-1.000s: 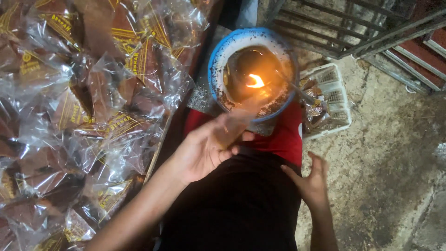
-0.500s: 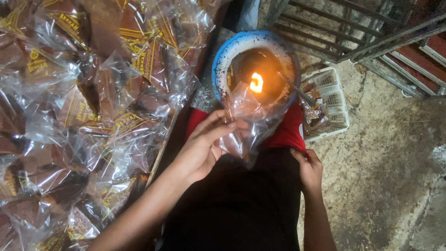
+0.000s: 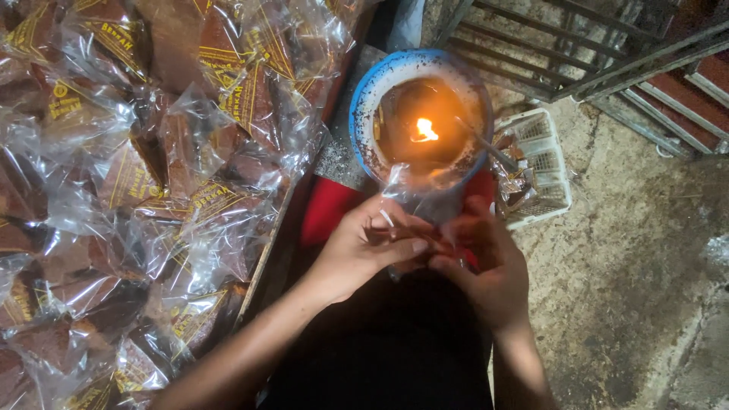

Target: Sealing plastic bags containing food items by folding the edges and passing them over a candle flame.

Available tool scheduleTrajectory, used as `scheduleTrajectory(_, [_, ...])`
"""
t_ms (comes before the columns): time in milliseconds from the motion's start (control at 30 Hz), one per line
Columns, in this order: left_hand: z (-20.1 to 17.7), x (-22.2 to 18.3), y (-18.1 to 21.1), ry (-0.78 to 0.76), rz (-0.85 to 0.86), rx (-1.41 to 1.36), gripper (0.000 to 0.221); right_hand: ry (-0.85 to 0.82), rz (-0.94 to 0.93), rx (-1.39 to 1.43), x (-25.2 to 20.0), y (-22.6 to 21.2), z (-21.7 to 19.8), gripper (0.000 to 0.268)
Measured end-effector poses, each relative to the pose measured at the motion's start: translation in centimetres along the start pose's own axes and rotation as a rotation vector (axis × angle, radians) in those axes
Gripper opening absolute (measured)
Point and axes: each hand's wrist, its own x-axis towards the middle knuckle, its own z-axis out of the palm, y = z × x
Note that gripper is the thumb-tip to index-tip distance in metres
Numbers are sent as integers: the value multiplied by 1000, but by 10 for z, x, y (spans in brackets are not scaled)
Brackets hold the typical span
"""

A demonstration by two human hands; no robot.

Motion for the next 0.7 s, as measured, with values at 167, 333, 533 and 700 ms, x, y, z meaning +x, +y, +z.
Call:
scheduleTrajectory(167, [-3, 1, 11, -92, 47, 121, 19, -60, -342, -312, 17, -24, 9, 12])
scheduleTrajectory(333, [-4, 4, 34, -153, 175, 307, 12, -168, -183, -151, 26, -14, -7, 88])
scheduleTrajectory(533, [-7, 2, 23, -124, 67, 443, 14, -278, -218, -319, 28, -42, 15, 19])
scheduleTrajectory(700, [-13, 5, 6, -160, -202, -37, 46, -272, -372, -183, 27, -48, 2, 4])
